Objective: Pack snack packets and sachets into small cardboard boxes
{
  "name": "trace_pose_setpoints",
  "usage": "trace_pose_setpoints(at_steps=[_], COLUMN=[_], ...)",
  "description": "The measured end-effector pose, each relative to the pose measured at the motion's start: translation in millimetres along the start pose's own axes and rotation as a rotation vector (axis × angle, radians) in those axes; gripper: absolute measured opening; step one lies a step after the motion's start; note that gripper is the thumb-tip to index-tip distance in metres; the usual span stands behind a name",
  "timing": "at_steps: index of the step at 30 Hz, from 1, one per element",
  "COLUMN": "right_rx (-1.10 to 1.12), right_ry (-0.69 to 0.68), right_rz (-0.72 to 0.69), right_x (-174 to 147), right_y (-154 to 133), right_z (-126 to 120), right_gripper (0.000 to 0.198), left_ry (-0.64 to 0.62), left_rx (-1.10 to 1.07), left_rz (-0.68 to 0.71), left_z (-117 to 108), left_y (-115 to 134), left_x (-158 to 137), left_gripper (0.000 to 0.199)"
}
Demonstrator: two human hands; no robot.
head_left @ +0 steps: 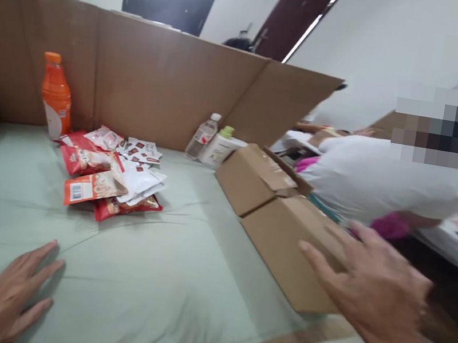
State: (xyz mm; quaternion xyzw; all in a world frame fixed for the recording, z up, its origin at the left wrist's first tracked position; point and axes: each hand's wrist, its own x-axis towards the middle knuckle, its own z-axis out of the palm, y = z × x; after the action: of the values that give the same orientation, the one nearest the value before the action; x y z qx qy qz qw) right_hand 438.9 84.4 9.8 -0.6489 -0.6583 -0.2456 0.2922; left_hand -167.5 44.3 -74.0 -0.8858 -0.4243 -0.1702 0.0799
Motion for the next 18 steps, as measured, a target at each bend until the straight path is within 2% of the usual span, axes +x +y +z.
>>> trace_pose_setpoints(at_steps=[3, 6, 9, 11, 13, 15, 18], right_rx=[0.114, 0.155, 0.201, 0.26, 0.342, 0.397, 0.376], right_ry=[-0.127, -0.154, -0.148, -0.111, -0.039, 0.019, -0.02], right_rz=[-0.177, -0.311, -0.373, -0.396, -0.389, -0.367, -0.386], right_x=[1, 13, 38, 54, 62, 60, 43], right_y=[-70, -137, -191, -216, -233, -239, -238], right_z=[32, 83, 132, 156, 173, 184, 188], right_gripper=[0.038, 0.046, 0.052, 0.04, 0.028, 0.028, 0.03], left_ry=[-0.004, -0.065, -0.176, -0.208, -0.131, 0.04, 0.28], left_rx=[-0.044, -0.088, -0.14, -0.169, -0.135, -0.009, 0.287], left_rz=[-0.049, -0.051, -0.058, -0.086, -0.163, -0.272, -0.441], left_z=[3, 4, -8, -24, -47, -78, -130], left_y=[9, 17, 21, 17, 3, -17, -54], left_x=[1, -4, -13, -20, -27, -35, -43], left_gripper=[0.044, 0.046, 0.058, 0.065, 0.063, 0.055, 0.045])
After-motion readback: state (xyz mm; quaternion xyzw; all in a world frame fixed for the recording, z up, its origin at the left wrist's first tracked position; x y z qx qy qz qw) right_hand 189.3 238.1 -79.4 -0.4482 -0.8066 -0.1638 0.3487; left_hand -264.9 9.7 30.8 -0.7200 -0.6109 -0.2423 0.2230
